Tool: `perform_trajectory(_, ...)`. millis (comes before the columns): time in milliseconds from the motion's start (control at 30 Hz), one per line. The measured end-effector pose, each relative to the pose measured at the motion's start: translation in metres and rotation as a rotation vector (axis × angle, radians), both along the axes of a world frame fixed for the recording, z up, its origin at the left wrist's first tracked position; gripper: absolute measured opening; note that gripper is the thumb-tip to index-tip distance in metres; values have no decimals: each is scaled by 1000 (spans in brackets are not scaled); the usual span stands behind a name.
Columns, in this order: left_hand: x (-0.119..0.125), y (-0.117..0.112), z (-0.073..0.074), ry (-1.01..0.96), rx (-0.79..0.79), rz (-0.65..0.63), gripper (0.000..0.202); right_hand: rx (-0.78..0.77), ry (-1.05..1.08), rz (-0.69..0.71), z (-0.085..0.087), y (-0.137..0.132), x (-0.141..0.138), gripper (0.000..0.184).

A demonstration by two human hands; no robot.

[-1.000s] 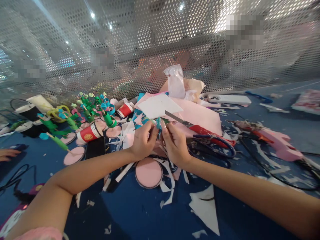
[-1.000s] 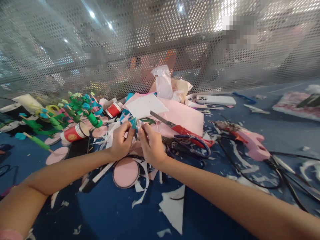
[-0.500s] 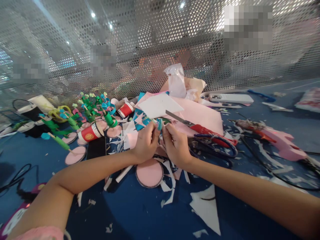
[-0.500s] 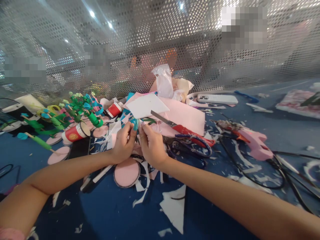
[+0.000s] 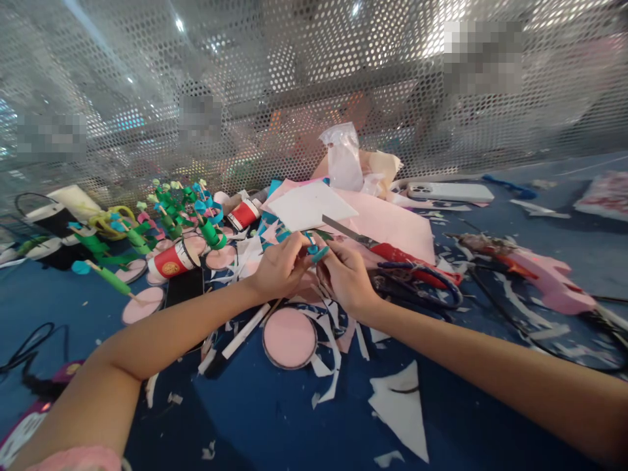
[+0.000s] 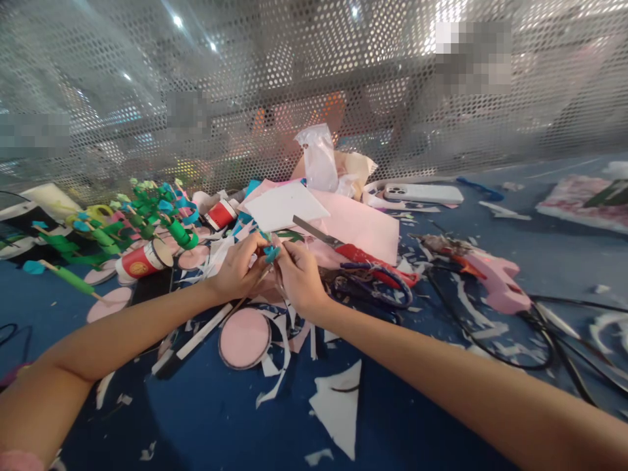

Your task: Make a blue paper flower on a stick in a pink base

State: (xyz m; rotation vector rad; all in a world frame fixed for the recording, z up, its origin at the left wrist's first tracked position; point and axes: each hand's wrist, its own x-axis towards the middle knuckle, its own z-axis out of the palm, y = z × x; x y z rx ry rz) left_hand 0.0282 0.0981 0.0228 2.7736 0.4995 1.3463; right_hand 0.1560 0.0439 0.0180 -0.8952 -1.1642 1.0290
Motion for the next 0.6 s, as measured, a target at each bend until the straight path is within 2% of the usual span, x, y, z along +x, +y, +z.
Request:
perform_trajectory(100,0,0,0,-25,38,-12,31,37,-31,30,1,1,3,54)
perform_trajectory(233,0,-3,1,-76,-66,-10,31,263,-276,-141,-1,5,12,41)
perform_trajectory(367,2,-9,1,-92,-194,-54,36,471,-528,-204,-5,7,19,25)
perform_trajectory(500,3,-15,2,-81,-215,-60,37,598,-598,-283,-8,6,19,26)
perform_trajectory(600,3,-18,2,-66,-210,-121,36,671,-629,-356,-8,4,17,29)
